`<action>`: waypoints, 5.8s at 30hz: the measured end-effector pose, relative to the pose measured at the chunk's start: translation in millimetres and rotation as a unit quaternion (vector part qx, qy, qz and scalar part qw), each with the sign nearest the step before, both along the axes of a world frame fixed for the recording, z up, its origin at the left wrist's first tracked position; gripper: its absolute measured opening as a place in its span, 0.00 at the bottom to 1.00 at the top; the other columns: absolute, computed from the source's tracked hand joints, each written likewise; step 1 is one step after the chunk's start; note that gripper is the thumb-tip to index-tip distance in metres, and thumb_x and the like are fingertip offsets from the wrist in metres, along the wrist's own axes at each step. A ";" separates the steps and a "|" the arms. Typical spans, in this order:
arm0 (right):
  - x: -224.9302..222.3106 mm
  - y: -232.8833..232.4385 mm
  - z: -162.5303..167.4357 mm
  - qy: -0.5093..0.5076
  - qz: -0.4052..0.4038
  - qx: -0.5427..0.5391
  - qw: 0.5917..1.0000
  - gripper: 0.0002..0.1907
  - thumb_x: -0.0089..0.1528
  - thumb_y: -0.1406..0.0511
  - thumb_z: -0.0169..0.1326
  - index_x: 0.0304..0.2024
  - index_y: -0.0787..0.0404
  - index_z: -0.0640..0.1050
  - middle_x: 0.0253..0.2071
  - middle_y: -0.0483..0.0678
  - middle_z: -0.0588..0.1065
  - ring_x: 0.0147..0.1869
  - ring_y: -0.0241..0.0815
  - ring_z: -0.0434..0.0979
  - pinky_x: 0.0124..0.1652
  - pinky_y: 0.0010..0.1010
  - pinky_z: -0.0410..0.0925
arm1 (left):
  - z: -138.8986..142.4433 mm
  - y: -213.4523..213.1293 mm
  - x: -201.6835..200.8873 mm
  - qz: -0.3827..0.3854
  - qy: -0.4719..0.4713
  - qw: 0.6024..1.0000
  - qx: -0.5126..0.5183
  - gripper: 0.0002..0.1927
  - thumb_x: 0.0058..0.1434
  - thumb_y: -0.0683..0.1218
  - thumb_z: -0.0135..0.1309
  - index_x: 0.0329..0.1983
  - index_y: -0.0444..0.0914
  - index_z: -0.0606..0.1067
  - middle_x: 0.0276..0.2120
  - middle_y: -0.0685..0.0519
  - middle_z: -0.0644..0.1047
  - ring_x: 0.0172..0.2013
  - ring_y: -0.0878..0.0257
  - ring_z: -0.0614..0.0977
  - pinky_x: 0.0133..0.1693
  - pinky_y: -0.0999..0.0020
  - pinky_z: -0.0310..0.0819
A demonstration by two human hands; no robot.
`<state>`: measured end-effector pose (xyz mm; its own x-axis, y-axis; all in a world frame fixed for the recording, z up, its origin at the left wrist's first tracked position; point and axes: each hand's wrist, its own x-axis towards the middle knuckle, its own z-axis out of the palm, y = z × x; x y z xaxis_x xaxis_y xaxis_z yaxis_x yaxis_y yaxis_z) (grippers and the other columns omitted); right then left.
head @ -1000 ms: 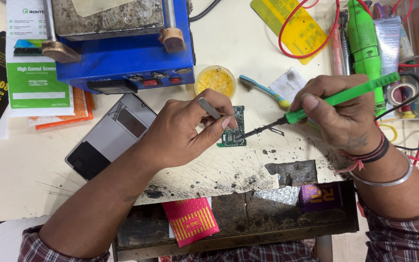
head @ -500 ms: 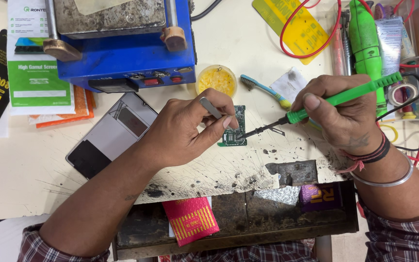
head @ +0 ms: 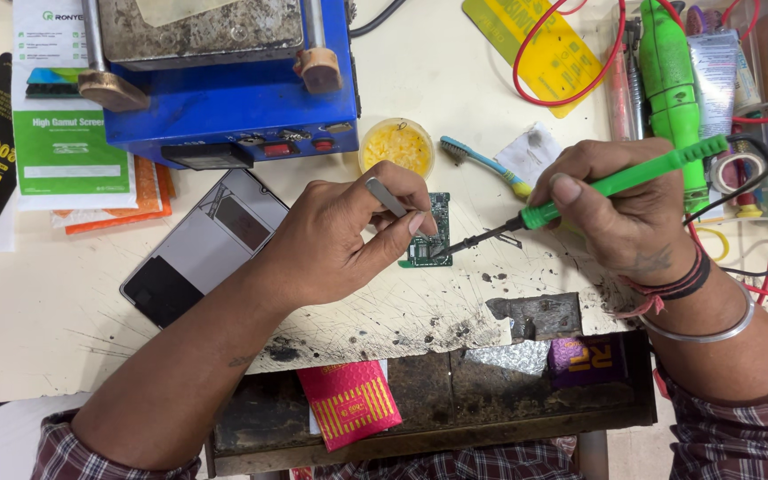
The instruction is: The person holds a green circuit board on the workbench with one hand while soldering its components with a soldering iron, occasionally steadying the board with a small metal piece. They reposition the board and continue soldering different points, then set the iron aside and use tweezers to work on the board.
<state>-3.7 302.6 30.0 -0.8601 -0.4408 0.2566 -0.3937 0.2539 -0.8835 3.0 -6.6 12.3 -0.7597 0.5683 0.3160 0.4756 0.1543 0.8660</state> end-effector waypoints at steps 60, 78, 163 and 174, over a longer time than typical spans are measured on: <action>-0.4 6.3 -0.3 0.030 -0.062 -0.009 0.998 0.16 0.74 0.64 0.50 0.36 0.70 0.78 0.26 0.49 0.76 0.27 0.32 0.75 0.29 0.21 0.69 | -0.4 -0.1 1.5 -0.006 -0.008 1.000 -0.011 0.06 0.71 0.41 0.52 0.48 0.39 0.70 0.36 0.55 0.85 0.39 0.66 0.89 0.36 0.73 0.85; 0.1 3.9 -1.0 0.023 -0.058 -0.024 0.998 0.15 0.73 0.64 0.51 0.36 0.70 0.78 0.28 0.50 0.77 0.29 0.33 0.78 0.31 0.22 0.71 | -0.3 0.3 -0.7 0.030 0.068 0.997 0.004 0.05 0.73 0.40 0.53 0.48 0.38 0.69 0.39 0.55 0.83 0.37 0.66 0.88 0.37 0.72 0.84; 0.7 3.3 -4.4 0.054 -0.062 -0.048 0.995 0.16 0.75 0.65 0.51 0.34 0.69 0.77 0.30 0.50 0.78 0.29 0.32 0.77 0.32 0.21 0.70 | -0.5 0.5 1.1 0.025 0.005 1.000 -0.001 0.04 0.73 0.42 0.51 0.47 0.39 0.68 0.38 0.54 0.84 0.41 0.65 0.89 0.40 0.72 0.86; 2.2 0.6 -3.7 0.004 -0.069 -0.026 0.997 0.15 0.74 0.64 0.51 0.37 0.69 0.78 0.29 0.49 0.78 0.28 0.32 0.76 0.30 0.21 0.69 | 0.5 0.1 0.4 0.033 0.020 0.999 -0.003 0.05 0.73 0.42 0.51 0.47 0.38 0.67 0.38 0.54 0.84 0.40 0.65 0.89 0.39 0.72 0.86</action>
